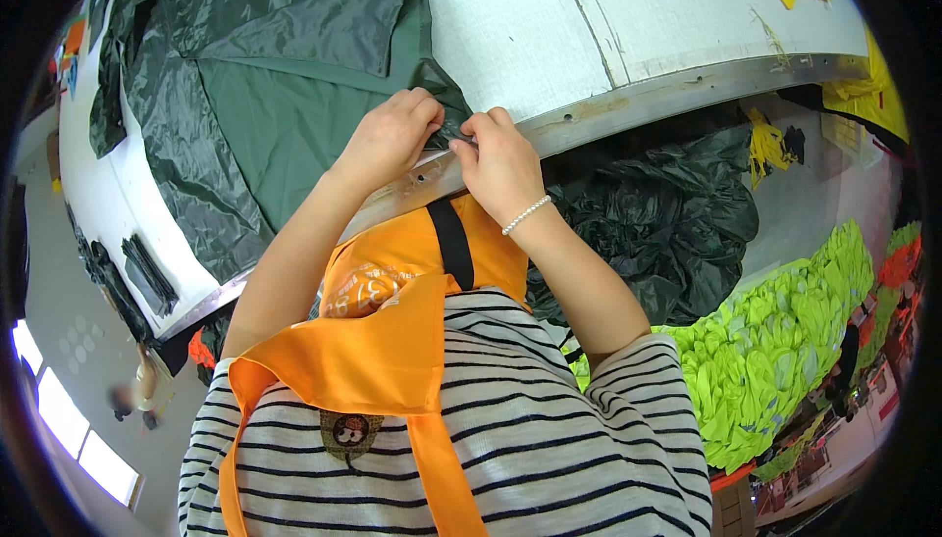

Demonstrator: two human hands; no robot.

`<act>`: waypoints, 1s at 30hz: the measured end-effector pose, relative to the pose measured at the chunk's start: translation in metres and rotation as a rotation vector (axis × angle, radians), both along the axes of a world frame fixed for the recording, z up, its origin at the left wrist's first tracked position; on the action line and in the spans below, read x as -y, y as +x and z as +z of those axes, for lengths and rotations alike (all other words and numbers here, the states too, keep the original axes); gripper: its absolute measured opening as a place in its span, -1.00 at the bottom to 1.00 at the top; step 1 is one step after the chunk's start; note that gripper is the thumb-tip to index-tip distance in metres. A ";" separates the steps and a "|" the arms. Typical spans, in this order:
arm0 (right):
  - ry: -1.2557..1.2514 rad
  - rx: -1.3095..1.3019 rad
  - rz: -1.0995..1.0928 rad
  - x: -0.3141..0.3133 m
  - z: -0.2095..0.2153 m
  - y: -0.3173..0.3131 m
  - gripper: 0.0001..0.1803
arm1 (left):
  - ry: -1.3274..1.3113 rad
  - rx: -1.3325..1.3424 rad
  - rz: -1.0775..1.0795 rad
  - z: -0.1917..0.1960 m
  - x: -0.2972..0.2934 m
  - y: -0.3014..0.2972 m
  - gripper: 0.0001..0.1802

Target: The person folds a dark green jacket on a white table. They smooth the fabric, fold the sleeves inward, fold the body in half, then fold it again into a compact rectangle. The folded jacket is placed into a white plastic basket.

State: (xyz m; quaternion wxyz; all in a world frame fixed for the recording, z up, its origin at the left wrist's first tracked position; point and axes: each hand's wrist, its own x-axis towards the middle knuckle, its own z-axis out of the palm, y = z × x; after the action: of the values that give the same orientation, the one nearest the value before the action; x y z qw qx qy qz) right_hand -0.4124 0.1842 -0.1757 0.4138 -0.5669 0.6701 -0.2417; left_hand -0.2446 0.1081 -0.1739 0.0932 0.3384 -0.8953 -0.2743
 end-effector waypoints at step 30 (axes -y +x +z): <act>-0.371 -0.483 -0.492 0.386 -0.082 -0.253 -0.72 | 0.307 0.043 0.769 0.012 -0.101 0.146 -0.85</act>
State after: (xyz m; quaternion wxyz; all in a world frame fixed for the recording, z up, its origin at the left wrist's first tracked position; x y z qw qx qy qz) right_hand -0.6656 -0.2014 -0.2582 0.0643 -0.4949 0.8092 -0.3102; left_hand -0.0990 0.2095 -0.1622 0.1189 0.6639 -0.6540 -0.3427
